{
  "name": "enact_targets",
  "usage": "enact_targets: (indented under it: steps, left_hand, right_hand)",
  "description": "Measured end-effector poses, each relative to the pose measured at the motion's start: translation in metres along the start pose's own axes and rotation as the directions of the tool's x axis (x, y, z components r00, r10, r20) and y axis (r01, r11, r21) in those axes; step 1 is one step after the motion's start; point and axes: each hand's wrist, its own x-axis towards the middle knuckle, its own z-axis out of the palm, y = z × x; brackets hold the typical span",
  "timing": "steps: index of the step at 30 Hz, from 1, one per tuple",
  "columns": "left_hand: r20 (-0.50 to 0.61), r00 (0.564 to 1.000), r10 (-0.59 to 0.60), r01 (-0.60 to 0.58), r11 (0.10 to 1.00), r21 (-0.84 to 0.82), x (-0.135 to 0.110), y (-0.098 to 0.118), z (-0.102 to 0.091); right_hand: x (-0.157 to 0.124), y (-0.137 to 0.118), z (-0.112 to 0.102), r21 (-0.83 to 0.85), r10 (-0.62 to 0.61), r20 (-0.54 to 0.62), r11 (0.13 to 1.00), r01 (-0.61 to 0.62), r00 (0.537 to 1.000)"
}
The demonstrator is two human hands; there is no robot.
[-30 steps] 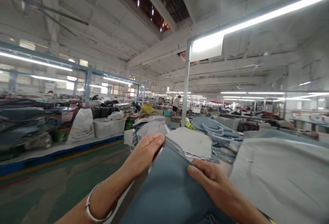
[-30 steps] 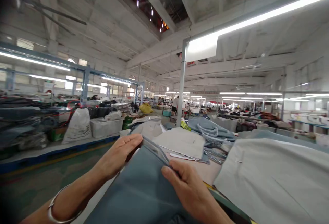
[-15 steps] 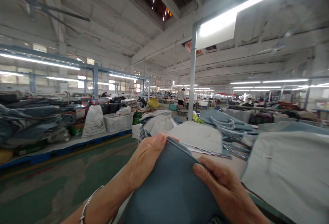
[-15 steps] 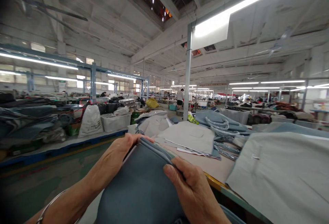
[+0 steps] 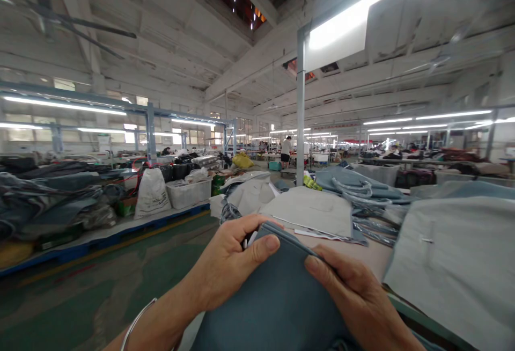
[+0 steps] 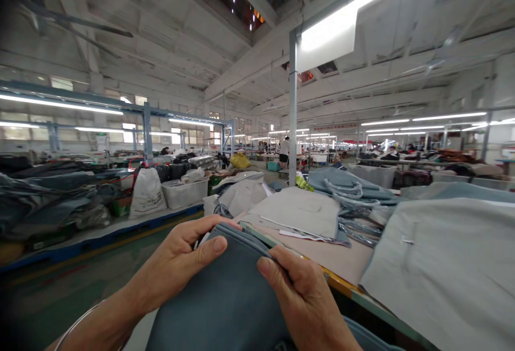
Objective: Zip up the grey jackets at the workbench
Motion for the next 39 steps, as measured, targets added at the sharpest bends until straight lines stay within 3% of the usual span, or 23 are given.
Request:
enact_targets:
  steps: [5,14,19,34,39]
  left_hand:
    - [0.01,0.999,0.036,-0.036,0.999,0.04,-0.0006,-0.0002,0.0009]
    - [-0.033,0.999,0.032,-0.029,0.995,0.097,-0.0003,-0.0007,0.0006]
    - [-0.049,0.999,0.004,0.001,0.995,0.099,-0.0008,0.0005,0.0025]
    - [-0.078,0.997,-0.024,0.03,0.996,0.078,0.0011,0.002,0.0065]
    - [-0.092,0.996,-0.015,0.025,0.994,0.103,0.0006,0.0031,0.0064]
  right_hand:
    - [-0.0006,0.0004,-0.0018,0.04,0.005,0.003,0.999,-0.005,1.0]
    - [-0.0001,-0.0026,0.003,0.105,-0.001,-0.1,0.994,0.011,0.995]
    - [-0.0002,0.0011,0.0056,0.108,0.016,-0.05,0.994,-0.011,0.999]
    - [-0.0002,-0.0001,0.0032,0.141,0.035,-0.101,0.99,-0.02,0.994]
    - [0.0025,0.0028,0.0022,0.109,0.007,-0.041,0.994,-0.002,0.999]
